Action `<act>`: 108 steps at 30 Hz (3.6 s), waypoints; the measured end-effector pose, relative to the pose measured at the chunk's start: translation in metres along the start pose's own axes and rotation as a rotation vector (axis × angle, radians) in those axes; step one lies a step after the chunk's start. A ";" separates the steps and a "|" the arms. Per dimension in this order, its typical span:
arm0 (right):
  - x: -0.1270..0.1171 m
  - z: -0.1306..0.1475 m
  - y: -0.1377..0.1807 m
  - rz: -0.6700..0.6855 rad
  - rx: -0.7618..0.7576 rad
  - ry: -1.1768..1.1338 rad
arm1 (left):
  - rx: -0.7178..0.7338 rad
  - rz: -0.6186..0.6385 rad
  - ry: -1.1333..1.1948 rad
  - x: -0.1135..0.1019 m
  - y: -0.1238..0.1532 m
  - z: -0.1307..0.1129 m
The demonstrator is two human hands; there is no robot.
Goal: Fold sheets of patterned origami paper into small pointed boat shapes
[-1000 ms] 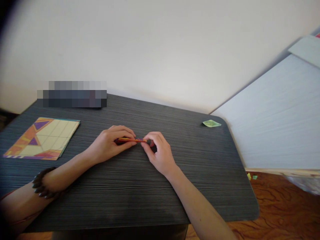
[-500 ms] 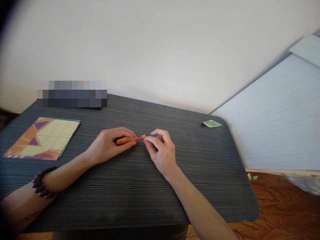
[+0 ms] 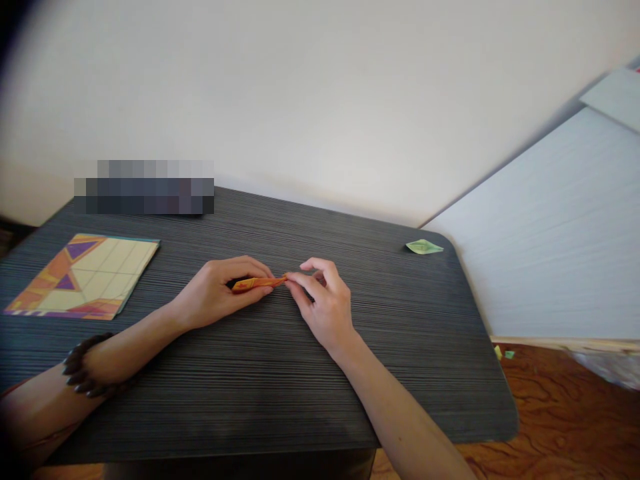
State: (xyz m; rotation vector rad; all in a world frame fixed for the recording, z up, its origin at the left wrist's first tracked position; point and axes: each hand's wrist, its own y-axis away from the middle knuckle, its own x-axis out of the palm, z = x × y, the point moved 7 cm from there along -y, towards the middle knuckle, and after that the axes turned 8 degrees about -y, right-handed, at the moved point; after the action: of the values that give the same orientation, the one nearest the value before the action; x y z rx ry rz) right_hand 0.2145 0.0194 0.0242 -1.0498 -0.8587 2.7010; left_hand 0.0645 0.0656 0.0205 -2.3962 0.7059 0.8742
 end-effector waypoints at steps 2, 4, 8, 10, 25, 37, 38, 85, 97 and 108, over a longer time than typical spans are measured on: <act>0.001 0.001 -0.001 0.026 -0.012 0.015 | 0.030 -0.005 -0.002 0.000 0.000 -0.001; 0.002 0.000 -0.001 0.044 -0.013 0.016 | 0.049 -0.015 -0.009 -0.001 0.000 -0.002; 0.003 -0.001 -0.003 0.074 -0.011 -0.002 | 0.056 -0.039 -0.050 -0.002 0.001 -0.001; 0.003 0.000 -0.003 0.075 -0.015 -0.005 | 0.055 -0.043 -0.071 -0.002 0.001 -0.001; 0.008 0.001 0.000 0.116 -0.060 0.008 | 0.193 -0.042 -0.205 -0.001 0.003 -0.005; 0.014 0.007 0.002 0.171 -0.077 -0.047 | 0.233 -0.059 -0.345 0.003 0.007 -0.005; 0.014 0.005 0.002 0.156 -0.059 -0.068 | 0.234 -0.060 -0.336 0.003 0.007 -0.006; 0.007 0.008 -0.004 0.093 0.020 -0.249 | 0.050 -0.147 -0.088 -0.003 0.007 -0.004; -0.005 0.005 -0.005 -0.014 -0.002 -0.182 | -0.159 -0.150 -0.261 -0.008 0.007 0.024; 0.009 0.010 -0.002 0.151 -0.014 -0.247 | -0.094 -0.064 -0.125 0.000 0.005 0.012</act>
State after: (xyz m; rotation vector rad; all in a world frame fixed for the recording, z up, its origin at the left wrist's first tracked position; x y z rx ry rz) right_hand 0.2010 0.0195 0.0255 -0.8248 -0.8685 3.0025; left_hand 0.0562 0.0690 0.0110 -2.4072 0.5480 1.0405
